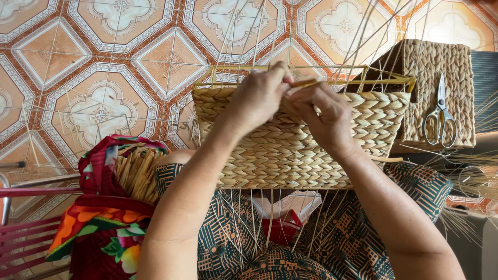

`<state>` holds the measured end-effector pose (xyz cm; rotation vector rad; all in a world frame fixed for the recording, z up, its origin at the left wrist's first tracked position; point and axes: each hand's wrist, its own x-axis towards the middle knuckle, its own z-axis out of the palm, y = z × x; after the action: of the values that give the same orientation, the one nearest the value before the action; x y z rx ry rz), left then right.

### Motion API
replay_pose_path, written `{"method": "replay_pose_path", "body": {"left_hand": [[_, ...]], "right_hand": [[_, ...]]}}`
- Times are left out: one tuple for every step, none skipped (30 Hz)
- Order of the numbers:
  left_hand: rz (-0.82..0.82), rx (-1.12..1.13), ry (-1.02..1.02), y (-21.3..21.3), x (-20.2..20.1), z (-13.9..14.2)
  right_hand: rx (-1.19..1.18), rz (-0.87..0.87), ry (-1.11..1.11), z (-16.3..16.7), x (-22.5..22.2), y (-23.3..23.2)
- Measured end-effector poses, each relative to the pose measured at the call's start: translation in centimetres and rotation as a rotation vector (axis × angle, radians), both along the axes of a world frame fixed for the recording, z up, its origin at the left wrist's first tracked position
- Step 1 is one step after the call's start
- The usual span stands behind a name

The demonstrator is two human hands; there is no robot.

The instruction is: The person weaves a basket by hand using dried palm leaves. They interlace the leaves through a metal frame, pull them tight, and trim excess material with scissors.

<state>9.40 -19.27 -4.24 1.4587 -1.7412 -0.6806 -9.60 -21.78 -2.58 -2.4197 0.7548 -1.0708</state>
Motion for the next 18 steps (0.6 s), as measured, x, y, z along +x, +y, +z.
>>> {"method": "replay_pose_path", "body": {"left_hand": [[0.044,-0.101,-0.11,-0.2,-1.0,-0.1],[0.087,-0.198,-0.219,-0.1,-1.6,-0.3],[0.105,-0.155,-0.262,-0.1,-2.1,-0.6],[0.123,-0.117,-0.303,-0.2,-2.4,-0.9],[0.143,-0.082,-0.345,-0.1,-2.4,-1.1],[0.109,-0.199,-0.255,0.0,-2.3,-1.4],[0.074,-0.314,-0.165,0.3,-1.9,-1.6],[0.041,-0.43,-0.077,0.4,-1.4,-1.7],[0.006,-0.413,-0.031,0.7,-1.0,-1.8],[-0.028,-0.391,0.015,0.9,-0.7,-1.9],[-0.063,-0.368,0.061,1.0,-0.6,-1.9],[-0.029,-0.276,0.073,1.0,-0.7,-1.9],[0.006,-0.187,0.084,1.0,-0.7,-1.9],[0.041,-0.098,0.097,1.0,-0.9,-1.8],[0.024,-0.133,0.196,1.0,-1.0,-1.7],[0.006,-0.173,0.293,1.2,-0.9,-1.7],[-0.012,-0.213,0.391,1.6,-0.7,-1.7],[-0.032,-0.255,0.464,2.2,-0.3,-1.7]], "right_hand": [[-0.052,0.019,0.015,-0.1,-0.4,0.0],[-0.101,0.038,0.031,-0.1,-0.6,-0.1],[-0.105,-0.065,0.115,-0.1,-1.1,-0.2],[-0.114,-0.168,0.199,0.2,-1.9,-0.6],[-0.126,-0.27,0.283,0.3,-2.3,-1.0],[-0.125,-0.265,0.294,0.3,-2.6,-1.3],[-0.123,-0.26,0.304,0.2,-2.8,-1.6],[-0.122,-0.252,0.311,0.1,-2.8,-1.9],[-0.089,-0.256,0.333,0.0,-2.9,-2.1],[-0.052,-0.259,0.355,-0.1,-2.9,-2.1],[-0.014,-0.262,0.377,-0.2,-2.9,-2.1],[-0.017,-0.283,0.418,-0.3,-2.8,-2.0],[-0.023,-0.305,0.458,-0.4,-2.7,-1.8],[-0.03,-0.325,0.501,-0.5,-2.7,-1.6],[-0.034,-0.34,0.478,-0.5,-2.6,-1.4],[-0.043,-0.356,0.452,-0.6,-2.6,-1.3],[-0.052,-0.372,0.428,-0.7,-2.7,-1.2],[-0.015,-0.334,0.361,-0.9,-3.0,-1.1]]}}
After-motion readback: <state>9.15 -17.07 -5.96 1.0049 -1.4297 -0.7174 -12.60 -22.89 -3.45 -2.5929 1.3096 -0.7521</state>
